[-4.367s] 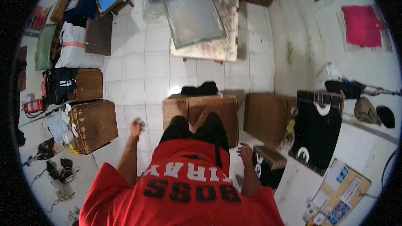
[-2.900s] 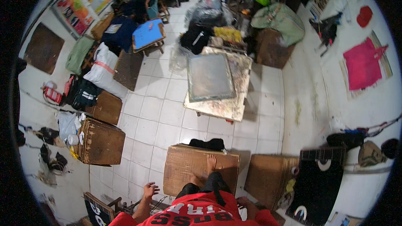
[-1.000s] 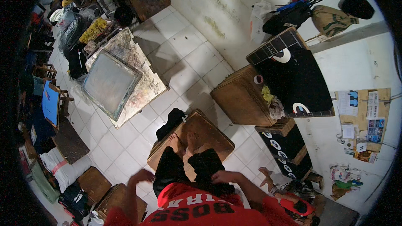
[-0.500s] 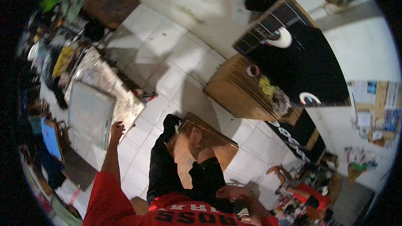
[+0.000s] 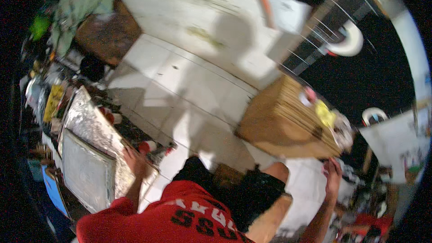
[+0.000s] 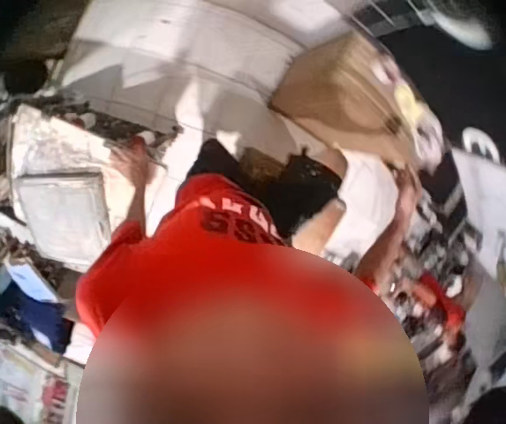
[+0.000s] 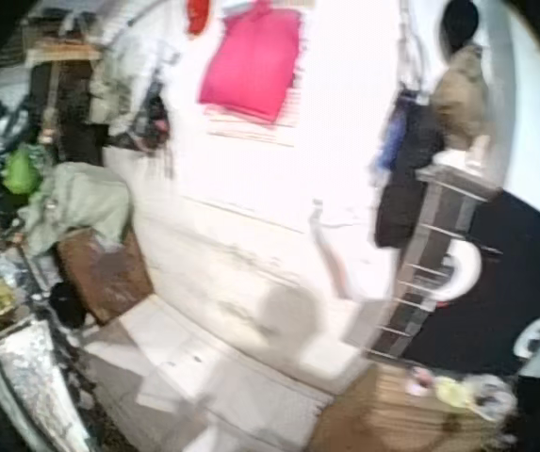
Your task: The person moves and stacks wooden printing frames, then wipes a metal printing screen with a yellow cloth. The person handles multiple frames and wipes the screen surface before placing it back.
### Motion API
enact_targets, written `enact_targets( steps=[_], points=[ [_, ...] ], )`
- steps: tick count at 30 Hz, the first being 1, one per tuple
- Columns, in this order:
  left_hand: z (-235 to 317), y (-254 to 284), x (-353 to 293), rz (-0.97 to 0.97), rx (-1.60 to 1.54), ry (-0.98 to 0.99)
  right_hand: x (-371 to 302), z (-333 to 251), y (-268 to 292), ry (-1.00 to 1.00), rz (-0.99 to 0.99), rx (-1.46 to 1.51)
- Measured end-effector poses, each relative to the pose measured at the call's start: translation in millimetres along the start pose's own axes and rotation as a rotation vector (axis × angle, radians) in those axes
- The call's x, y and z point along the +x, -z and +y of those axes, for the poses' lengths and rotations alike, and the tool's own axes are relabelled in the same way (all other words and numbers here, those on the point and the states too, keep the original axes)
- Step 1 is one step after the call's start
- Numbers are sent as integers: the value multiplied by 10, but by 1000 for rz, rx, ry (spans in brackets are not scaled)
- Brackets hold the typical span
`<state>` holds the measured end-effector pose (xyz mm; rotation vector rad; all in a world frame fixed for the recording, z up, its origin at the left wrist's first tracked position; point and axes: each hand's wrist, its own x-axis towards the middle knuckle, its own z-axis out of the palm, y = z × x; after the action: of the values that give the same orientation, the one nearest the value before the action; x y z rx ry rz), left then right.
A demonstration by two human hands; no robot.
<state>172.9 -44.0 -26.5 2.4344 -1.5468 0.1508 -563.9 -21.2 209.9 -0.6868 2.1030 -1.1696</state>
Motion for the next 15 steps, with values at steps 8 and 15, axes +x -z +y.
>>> enact_targets(
  steps=[8,15],
  points=[
    [228,668,333,-302,-175,167,32,-1231,-2685,-72,-559,-132],
    [109,525,202,-162,-303,258,160,-1063,-5110,-259,-1013,-461]
  ],
)
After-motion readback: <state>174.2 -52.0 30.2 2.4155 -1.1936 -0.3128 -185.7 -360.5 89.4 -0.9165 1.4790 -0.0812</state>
